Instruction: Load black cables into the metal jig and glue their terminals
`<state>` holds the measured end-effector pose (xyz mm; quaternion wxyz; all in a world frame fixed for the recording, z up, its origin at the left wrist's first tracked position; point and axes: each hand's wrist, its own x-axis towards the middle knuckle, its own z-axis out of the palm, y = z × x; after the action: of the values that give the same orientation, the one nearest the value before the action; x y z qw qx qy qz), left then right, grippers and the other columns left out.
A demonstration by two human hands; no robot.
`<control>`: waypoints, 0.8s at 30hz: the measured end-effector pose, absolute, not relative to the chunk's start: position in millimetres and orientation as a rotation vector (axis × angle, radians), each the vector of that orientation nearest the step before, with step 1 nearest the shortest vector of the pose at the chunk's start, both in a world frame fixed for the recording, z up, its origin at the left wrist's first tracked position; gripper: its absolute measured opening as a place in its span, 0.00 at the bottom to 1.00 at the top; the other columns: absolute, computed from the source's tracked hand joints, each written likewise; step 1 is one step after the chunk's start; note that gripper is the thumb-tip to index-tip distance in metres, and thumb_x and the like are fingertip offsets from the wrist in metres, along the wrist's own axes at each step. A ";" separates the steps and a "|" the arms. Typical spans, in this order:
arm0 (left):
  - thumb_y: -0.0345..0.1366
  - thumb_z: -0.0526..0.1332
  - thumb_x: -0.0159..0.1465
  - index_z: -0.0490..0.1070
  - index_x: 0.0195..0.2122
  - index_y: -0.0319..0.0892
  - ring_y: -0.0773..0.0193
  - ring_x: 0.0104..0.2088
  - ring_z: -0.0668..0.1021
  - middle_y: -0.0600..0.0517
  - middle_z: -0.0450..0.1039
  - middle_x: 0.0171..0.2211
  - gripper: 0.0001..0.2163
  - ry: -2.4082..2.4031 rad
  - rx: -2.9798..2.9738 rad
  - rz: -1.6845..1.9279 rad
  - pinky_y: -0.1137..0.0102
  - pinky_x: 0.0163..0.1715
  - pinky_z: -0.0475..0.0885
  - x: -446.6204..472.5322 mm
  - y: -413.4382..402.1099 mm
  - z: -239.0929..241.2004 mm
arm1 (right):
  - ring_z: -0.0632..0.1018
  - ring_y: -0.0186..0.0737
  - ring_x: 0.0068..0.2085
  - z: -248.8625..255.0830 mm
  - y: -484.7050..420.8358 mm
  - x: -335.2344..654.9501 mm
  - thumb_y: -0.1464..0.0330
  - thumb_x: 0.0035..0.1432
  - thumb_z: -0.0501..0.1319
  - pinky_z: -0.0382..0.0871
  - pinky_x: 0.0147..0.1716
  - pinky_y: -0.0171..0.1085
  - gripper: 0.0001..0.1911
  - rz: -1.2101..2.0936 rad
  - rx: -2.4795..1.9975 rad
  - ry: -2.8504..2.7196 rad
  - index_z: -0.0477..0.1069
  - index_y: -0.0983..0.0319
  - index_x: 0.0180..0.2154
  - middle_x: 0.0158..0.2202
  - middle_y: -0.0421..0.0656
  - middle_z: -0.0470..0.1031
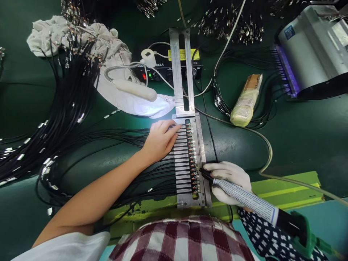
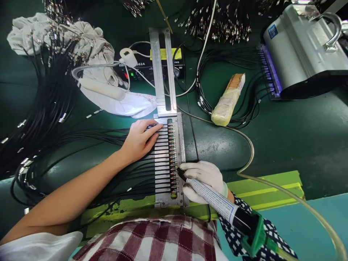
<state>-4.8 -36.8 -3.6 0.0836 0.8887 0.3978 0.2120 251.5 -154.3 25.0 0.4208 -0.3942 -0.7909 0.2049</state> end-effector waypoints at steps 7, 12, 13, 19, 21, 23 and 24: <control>0.33 0.52 0.70 0.70 0.55 0.40 0.51 0.49 0.71 0.41 0.71 0.51 0.15 1.183 2.645 0.647 0.58 0.44 0.65 -4.9 -37.2 -4.2 | 0.85 0.43 0.37 26.1 -154.9 252.0 0.69 0.54 0.61 0.78 0.35 0.38 0.08 0.480 -0.987 -2.016 0.68 0.59 0.39 0.36 0.48 0.83; 0.34 0.52 0.70 0.69 0.56 0.42 0.51 0.49 0.71 0.41 0.71 0.51 0.15 1.192 2.631 0.630 0.58 0.45 0.65 -5.1 -37.3 -4.6 | 0.85 0.42 0.37 26.1 -154.4 253.0 0.69 0.54 0.61 0.78 0.34 0.37 0.08 0.491 -0.983 -2.015 0.68 0.59 0.39 0.36 0.48 0.84; 0.33 0.52 0.70 0.69 0.56 0.41 0.51 0.49 0.71 0.41 0.71 0.51 0.15 1.191 2.631 0.630 0.58 0.45 0.65 -5.1 -37.2 -4.7 | 0.85 0.42 0.37 25.8 -154.4 253.3 0.69 0.54 0.61 0.78 0.35 0.37 0.08 0.494 -0.984 -2.017 0.68 0.59 0.39 0.36 0.48 0.84; 0.33 0.52 0.70 0.70 0.55 0.40 0.51 0.49 0.72 0.41 0.71 0.51 0.15 1.187 2.648 0.639 0.57 0.44 0.65 -4.9 -37.1 -4.5 | 0.85 0.42 0.37 23.5 -154.5 253.7 0.69 0.54 0.61 0.78 0.35 0.37 0.08 0.494 -0.969 -2.015 0.69 0.59 0.39 0.36 0.48 0.84; 0.33 0.52 0.70 0.70 0.55 0.40 0.51 0.49 0.72 0.41 0.71 0.51 0.15 1.190 2.650 0.640 0.57 0.45 0.66 -4.9 -37.3 -4.3 | 0.85 0.42 0.38 24.1 -154.4 253.3 0.69 0.54 0.62 0.78 0.35 0.37 0.08 0.500 -0.972 -2.011 0.69 0.60 0.38 0.36 0.49 0.84; 0.33 0.52 0.70 0.70 0.55 0.40 0.51 0.49 0.72 0.41 0.71 0.51 0.15 1.188 2.655 0.640 0.57 0.44 0.66 -4.9 -37.3 -4.3 | 0.85 0.42 0.38 25.1 -154.3 252.8 0.69 0.54 0.62 0.78 0.35 0.37 0.09 0.506 -0.974 -2.005 0.69 0.60 0.39 0.37 0.49 0.83; 0.33 0.52 0.70 0.70 0.55 0.40 0.51 0.49 0.72 0.41 0.71 0.51 0.15 1.187 2.656 0.641 0.57 0.44 0.66 -4.8 -37.3 -4.3 | 0.85 0.42 0.38 25.6 -154.2 252.5 0.69 0.53 0.62 0.79 0.35 0.37 0.09 0.508 -0.972 -2.001 0.69 0.60 0.39 0.37 0.49 0.83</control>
<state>-4.8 -37.3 -4.3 0.0810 0.8886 0.3972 0.2144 252.5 -154.2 25.6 0.4167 -0.3873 -0.7971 0.2024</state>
